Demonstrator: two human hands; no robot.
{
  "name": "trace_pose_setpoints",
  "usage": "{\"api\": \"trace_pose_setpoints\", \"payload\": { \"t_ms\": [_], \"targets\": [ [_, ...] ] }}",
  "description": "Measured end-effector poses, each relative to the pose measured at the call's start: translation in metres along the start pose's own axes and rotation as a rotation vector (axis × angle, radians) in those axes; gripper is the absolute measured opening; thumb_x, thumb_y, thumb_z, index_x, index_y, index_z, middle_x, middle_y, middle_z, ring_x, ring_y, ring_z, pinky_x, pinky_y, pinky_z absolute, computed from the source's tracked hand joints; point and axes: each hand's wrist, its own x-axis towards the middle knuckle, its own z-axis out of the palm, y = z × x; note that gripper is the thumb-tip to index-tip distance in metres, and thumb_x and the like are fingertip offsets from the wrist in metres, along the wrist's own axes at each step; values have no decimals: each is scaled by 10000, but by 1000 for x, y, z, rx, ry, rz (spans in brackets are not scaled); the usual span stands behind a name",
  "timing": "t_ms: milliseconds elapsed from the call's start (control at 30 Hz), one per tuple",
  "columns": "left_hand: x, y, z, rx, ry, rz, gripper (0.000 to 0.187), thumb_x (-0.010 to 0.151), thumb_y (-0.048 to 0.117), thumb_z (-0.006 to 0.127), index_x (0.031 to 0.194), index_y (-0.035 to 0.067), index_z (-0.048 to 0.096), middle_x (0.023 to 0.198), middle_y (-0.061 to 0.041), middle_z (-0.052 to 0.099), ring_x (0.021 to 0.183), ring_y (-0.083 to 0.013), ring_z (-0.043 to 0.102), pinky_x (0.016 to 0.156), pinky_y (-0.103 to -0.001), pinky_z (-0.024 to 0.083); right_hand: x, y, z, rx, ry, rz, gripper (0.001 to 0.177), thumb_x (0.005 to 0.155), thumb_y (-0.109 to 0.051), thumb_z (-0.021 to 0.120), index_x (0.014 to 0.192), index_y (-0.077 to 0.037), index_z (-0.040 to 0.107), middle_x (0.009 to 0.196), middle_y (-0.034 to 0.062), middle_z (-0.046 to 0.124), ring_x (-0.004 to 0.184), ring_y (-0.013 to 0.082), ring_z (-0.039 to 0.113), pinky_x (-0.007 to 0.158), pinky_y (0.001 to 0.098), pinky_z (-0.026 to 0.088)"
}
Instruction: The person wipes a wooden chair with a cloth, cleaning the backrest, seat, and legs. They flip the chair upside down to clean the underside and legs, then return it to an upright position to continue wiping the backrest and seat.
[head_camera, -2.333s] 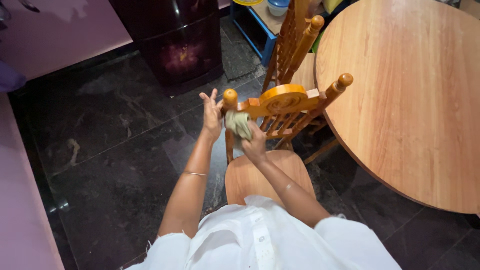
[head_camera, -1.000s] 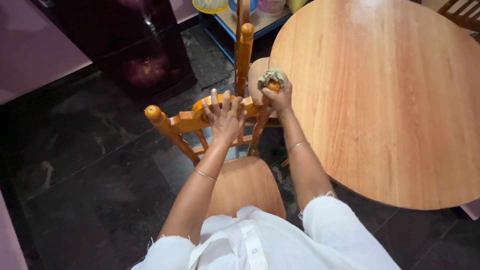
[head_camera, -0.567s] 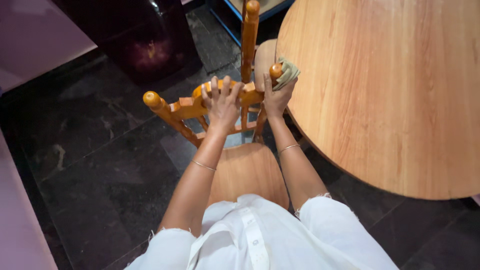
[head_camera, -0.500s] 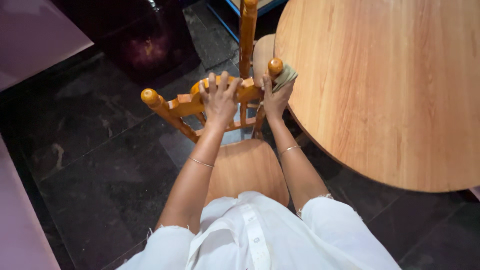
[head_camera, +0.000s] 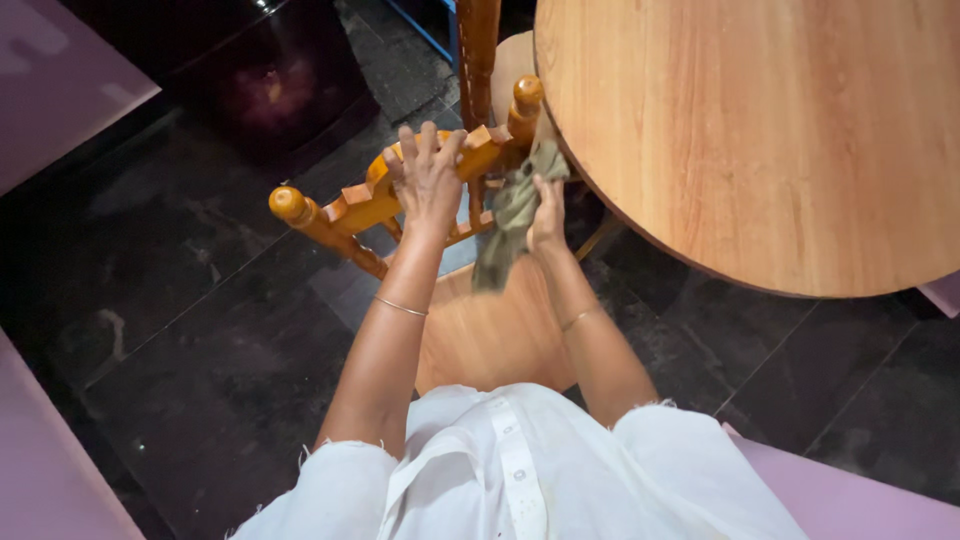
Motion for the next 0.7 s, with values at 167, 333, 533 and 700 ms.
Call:
{"api": "trace_pose_setpoints", "payload": {
  "t_ms": [167, 333, 533, 700],
  "targets": [
    [-19, -44, -21, 2, 49, -46, 402, 868, 122, 660, 1208, 330, 707, 1204, -36, 571, 1249, -325, 432, 978, -512, 293, 24, 32, 17, -179, -98, -54, 418, 1005, -83, 501, 1423, -67, 501, 1329, 44, 612, 1235, 179, 577, 1066, 338, 465],
    [-44, -118, -46, 141, -18, -157, 460, 827, 111, 667, 1244, 299, 709, 1172, -58, 568, 1171, -333, 453, 916, -501, 324, 18, 117, 7, -347, -114, -87, 226, 1085, -47, 546, 1285, 53, 576, 1256, 106, 619, 1179, 200, 576, 1070, 367, 483],
    [-83, -204, -76, 240, -69, -349, 458, 855, 108, 649, 1275, 285, 695, 1177, -100, 536, 1117, -351, 452, 922, -528, 334, -67, 168, 47, -146, -44, 247, 364, 923, -6, 454, 1269, -69, 548, 1145, 101, 659, 985, 247, 698, 877, 397, 604],
    [-102, -230, -97, 332, -156, -426, 491, 824, 123, 646, 1285, 288, 682, 1182, -96, 540, 1113, -339, 458, 939, -526, 336, -139, 206, 73, -219, -71, 412, 320, 971, -65, 452, 1277, -1, 521, 1142, 155, 658, 997, 273, 697, 885, 419, 602]
  ]
}}
